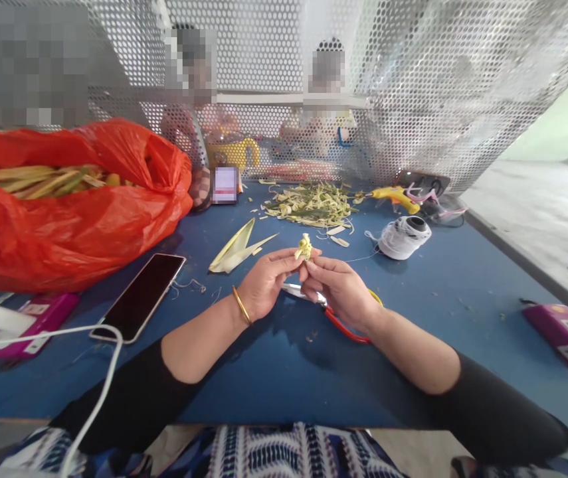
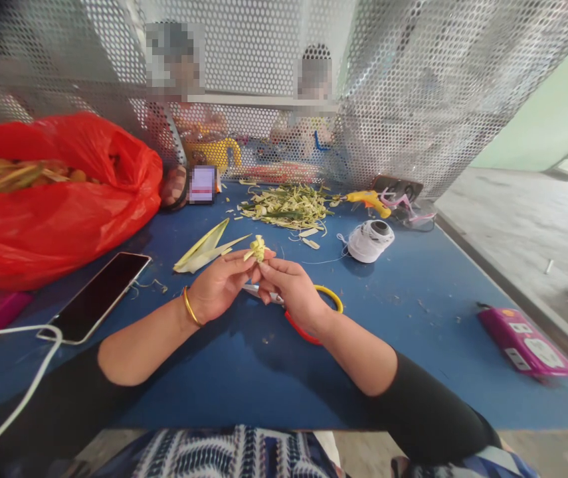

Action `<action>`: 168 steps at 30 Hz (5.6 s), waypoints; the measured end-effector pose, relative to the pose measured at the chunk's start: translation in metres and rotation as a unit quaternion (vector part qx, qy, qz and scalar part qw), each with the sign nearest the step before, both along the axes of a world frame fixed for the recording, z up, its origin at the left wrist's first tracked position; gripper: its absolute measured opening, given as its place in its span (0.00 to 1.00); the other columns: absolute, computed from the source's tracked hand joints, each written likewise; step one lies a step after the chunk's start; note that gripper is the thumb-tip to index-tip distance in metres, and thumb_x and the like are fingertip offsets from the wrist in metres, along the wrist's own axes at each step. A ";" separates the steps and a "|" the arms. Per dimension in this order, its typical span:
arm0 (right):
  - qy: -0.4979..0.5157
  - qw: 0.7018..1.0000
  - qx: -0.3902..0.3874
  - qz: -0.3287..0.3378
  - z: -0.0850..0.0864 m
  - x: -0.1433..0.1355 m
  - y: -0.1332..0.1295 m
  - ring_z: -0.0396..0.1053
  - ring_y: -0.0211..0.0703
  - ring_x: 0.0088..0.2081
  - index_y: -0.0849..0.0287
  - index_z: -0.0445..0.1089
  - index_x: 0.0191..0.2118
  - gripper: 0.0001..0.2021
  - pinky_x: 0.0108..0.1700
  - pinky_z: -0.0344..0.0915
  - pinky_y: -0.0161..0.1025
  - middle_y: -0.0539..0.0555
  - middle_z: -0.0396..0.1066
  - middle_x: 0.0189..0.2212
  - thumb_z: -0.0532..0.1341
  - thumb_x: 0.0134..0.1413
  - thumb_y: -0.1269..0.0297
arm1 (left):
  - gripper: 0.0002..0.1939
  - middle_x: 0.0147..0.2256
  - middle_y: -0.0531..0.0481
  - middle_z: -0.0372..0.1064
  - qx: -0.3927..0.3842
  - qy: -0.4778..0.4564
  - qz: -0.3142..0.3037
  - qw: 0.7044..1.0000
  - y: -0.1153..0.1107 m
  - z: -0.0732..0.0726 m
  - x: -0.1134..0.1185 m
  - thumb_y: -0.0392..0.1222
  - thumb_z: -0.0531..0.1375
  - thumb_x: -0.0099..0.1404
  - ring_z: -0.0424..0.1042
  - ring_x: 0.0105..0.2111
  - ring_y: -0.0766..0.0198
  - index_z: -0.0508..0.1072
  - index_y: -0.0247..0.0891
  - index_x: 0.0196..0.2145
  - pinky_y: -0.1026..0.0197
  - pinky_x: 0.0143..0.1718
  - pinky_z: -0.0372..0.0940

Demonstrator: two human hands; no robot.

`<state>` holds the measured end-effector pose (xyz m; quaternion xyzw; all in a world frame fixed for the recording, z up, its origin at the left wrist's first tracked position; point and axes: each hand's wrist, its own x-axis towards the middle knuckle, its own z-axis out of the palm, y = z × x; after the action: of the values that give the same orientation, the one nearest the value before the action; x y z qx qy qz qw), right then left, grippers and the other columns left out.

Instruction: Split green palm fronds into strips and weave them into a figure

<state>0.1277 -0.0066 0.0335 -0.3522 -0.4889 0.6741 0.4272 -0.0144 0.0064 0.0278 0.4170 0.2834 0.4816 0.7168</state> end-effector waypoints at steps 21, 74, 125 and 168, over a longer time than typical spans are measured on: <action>-0.042 0.998 0.039 -0.036 -0.007 -0.003 -0.001 0.71 0.36 0.23 0.60 0.67 0.29 0.16 0.33 0.69 0.38 0.49 0.74 0.24 0.67 0.47 0.51 | 0.15 0.22 0.55 0.65 -0.082 -0.033 0.097 0.991 -0.002 -0.005 0.007 0.45 0.72 0.42 0.60 0.21 0.72 0.75 0.35 0.25 0.66 0.21 0.57; -0.352 0.905 0.215 -0.099 -0.010 0.010 0.007 0.65 0.34 0.23 0.58 0.65 0.28 0.03 0.27 0.57 0.32 0.47 0.70 0.22 0.56 0.50 0.68 | 0.19 0.18 0.57 0.65 -0.117 0.095 0.099 0.984 0.006 -0.007 0.002 0.45 0.75 0.35 0.62 0.20 0.73 0.72 0.34 0.21 0.66 0.26 0.60; -0.132 0.987 -0.083 -0.041 0.001 0.005 0.010 0.69 0.32 0.18 0.62 0.70 0.21 0.08 0.25 0.67 0.30 0.48 0.71 0.17 0.68 0.36 0.65 | 0.18 0.20 0.56 0.67 -0.049 0.109 0.161 0.980 0.002 -0.016 0.009 0.46 0.74 0.37 0.64 0.22 0.71 0.71 0.35 0.21 0.65 0.28 0.60; -0.285 0.957 0.038 0.032 0.006 0.024 0.020 0.64 0.33 0.18 0.60 0.67 0.21 0.02 0.23 0.64 0.31 0.45 0.65 0.14 0.60 0.40 0.70 | 0.16 0.19 0.55 0.68 -0.038 0.203 -0.009 0.978 0.009 0.001 -0.010 0.42 0.74 0.39 0.66 0.19 0.70 0.71 0.35 0.21 0.65 0.25 0.64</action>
<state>0.1521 0.0131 0.0393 -0.4974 -0.6263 0.5404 0.2614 -0.0245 0.0152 0.0292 0.4813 0.4374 0.3695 0.6638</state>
